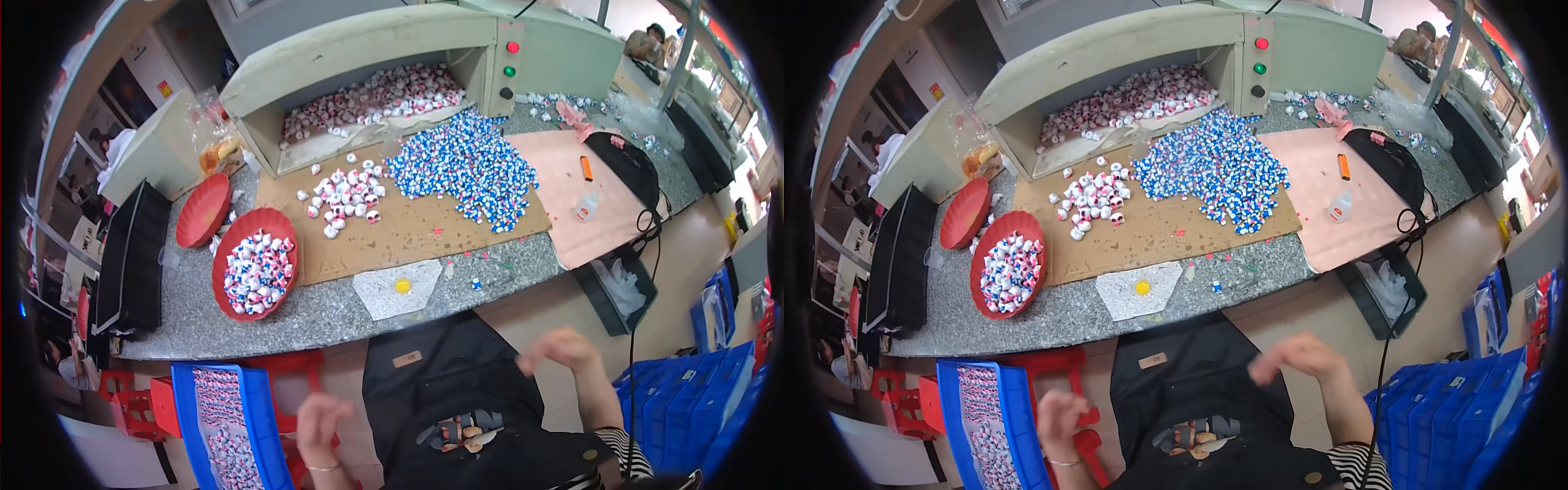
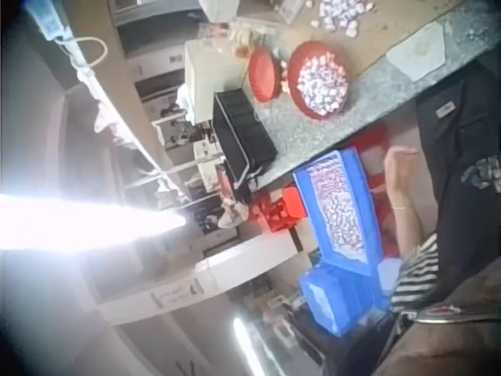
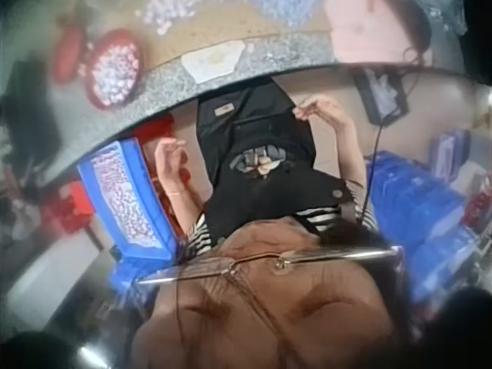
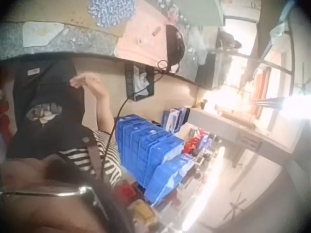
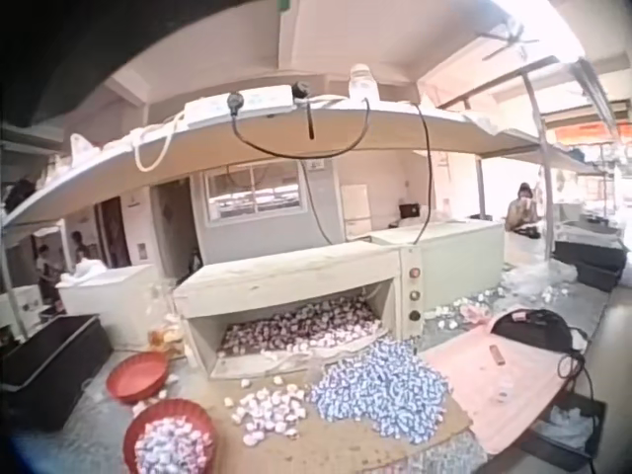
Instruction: The person dispenses glue onto the work surface, dips small toy pieces into the glue by hand, and attaches them onto the toy bodies.
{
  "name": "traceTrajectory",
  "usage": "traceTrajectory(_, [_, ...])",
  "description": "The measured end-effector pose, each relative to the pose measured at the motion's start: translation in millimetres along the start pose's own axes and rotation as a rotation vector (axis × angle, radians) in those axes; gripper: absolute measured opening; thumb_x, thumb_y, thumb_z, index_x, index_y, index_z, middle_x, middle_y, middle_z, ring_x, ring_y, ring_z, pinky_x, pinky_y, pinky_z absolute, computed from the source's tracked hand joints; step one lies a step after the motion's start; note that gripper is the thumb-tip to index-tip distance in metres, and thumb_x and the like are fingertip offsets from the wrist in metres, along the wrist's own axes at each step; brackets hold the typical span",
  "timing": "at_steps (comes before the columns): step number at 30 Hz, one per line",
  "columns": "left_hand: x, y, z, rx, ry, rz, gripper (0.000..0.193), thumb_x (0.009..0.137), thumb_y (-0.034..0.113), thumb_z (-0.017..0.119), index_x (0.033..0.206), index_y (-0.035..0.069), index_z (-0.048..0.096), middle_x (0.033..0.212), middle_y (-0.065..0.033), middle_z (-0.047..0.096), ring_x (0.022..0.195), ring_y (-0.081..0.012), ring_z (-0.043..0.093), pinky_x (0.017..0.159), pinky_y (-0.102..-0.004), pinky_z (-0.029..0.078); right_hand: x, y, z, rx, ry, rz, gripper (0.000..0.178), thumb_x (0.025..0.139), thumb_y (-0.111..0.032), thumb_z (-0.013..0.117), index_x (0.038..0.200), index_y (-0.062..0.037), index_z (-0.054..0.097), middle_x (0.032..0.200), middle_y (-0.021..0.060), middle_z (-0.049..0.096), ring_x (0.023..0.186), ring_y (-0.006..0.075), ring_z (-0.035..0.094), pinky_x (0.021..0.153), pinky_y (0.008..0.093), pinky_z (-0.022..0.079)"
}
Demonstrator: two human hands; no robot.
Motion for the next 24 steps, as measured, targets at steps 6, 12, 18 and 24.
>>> traceTrajectory(6, [-62.0, -253.8, -194.6, 0.486, 0.293, -0.754, 0.068, 0.094, 0.062, 0.038, 0.122, 0.003, 0.058, 0.112, -0.0084, 0.064, 0.096, -0.0189, 0.06, 0.085, -0.0356, 0.048, -115.3, 267.1, -64.2, -0.093, 0.356, 1.184, 0.058, 0.098, -0.05, 0.037, 0.115, 0.0001, 0.061, 0.112, 0.0116, 0.065, 0.097, 0.0252, 0.06, 0.09, 0.0383, 0.046])
traceTrajectory(12, [-23.3, -222.7, -204.0, 0.134, 0.24, -0.625, 0.068, 0.094, 0.06, 0.039, 0.125, 0.002, 0.055, 0.119, -0.01, 0.06, 0.104, -0.0215, 0.056, 0.091, -0.036, 0.044, -60.8, 256.5, -98.8, -0.068, 0.348, 0.951, 0.054, 0.099, -0.045, 0.038, 0.119, 0.0006, 0.058, 0.112, 0.0086, 0.063, 0.102, 0.0217, 0.058, 0.092, 0.0373, 0.045])
traceTrajectory(18, [-89.2, -196.0, -245.5, -0.188, 0.196, -0.561, 0.069, 0.094, 0.059, 0.039, 0.129, 0.001, 0.052, 0.126, -0.0116, 0.056, 0.111, -0.0241, 0.053, 0.098, -0.0364, 0.04, -98.1, 237.6, -64.6, 0.007, 0.377, 0.757, 0.05, 0.099, -0.04, 0.039, 0.123, 0.0011, 0.055, 0.112, 0.0057, 0.062, 0.106, 0.0182, 0.055, 0.095, 0.0363, 0.043])
traceTrajectory(24, [66.6, -129.2, -78.4, -0.313, 0.062, -0.503, 0.063, 0.097, 0.051, 0.042, 0.131, 0.0, 0.05, 0.13, -0.0111, 0.054, 0.118, -0.0241, 0.052, 0.101, -0.0359, 0.039, -62.2, 117.2, -36.3, -0.371, 0.529, 0.941, 0.033, 0.095, -0.035, 0.052, 0.104, -0.0065, 0.068, 0.101, 0.0062, 0.069, 0.084, 0.0163, 0.061, 0.073, 0.031, 0.048])
Point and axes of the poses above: each hand's wrist, its own x-axis towards the middle knuckle, its own z-axis out of the palm, y = z × x, the point moved 2 cm from there along x, towards the middle knuckle
